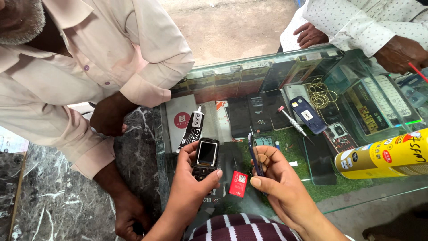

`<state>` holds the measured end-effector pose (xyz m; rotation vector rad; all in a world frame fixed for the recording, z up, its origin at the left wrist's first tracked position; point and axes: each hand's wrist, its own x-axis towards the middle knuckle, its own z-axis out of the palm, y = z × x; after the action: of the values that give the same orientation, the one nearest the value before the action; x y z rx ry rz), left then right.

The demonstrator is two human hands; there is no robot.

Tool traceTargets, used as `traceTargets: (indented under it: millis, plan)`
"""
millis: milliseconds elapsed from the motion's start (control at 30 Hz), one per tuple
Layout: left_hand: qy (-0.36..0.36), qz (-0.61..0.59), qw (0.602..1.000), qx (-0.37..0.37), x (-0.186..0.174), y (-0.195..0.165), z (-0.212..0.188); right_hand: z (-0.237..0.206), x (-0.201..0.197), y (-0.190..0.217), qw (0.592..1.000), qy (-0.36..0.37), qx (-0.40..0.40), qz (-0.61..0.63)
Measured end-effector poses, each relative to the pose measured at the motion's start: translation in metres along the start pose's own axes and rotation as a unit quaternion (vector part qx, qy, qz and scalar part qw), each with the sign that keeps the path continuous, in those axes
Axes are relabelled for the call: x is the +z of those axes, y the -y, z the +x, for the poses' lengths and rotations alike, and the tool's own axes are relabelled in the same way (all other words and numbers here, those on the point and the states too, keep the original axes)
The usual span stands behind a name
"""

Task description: The person handles a feature phone at a glass counter, removing its back cover and battery and reassembling the body. They pick up a small screwdriver and work on the phone's rear section, then handle a tube of T-7000 adhesive and apply it near the phone before setting the phone down on the counter.

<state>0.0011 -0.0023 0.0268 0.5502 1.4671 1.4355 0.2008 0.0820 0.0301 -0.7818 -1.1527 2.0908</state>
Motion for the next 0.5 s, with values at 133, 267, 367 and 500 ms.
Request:
traceTargets:
  millis: [133,267,367,500]
  plan:
    - [0.043,-0.162,0.985,-0.025,-0.0001,0.0025,0.0000,-0.0003,-0.0053,-0.0036,1.000,-0.011,0.017,0.024]
    - [0.072,-0.313,0.944,-0.070,0.0020,0.0016,-0.0026,-0.0003,-0.0063,-0.0050,0.999,-0.028,0.020,-0.026]
    - [0.097,-0.348,0.932,-0.037,0.0043,0.0016,-0.0038,0.0003,-0.0049,-0.0030,0.995,-0.037,0.002,-0.097]
    - [0.117,-0.371,0.921,-0.004,0.0057,0.0030,-0.0055,-0.0027,-0.0025,0.0013,0.990,0.010,-0.027,-0.137]
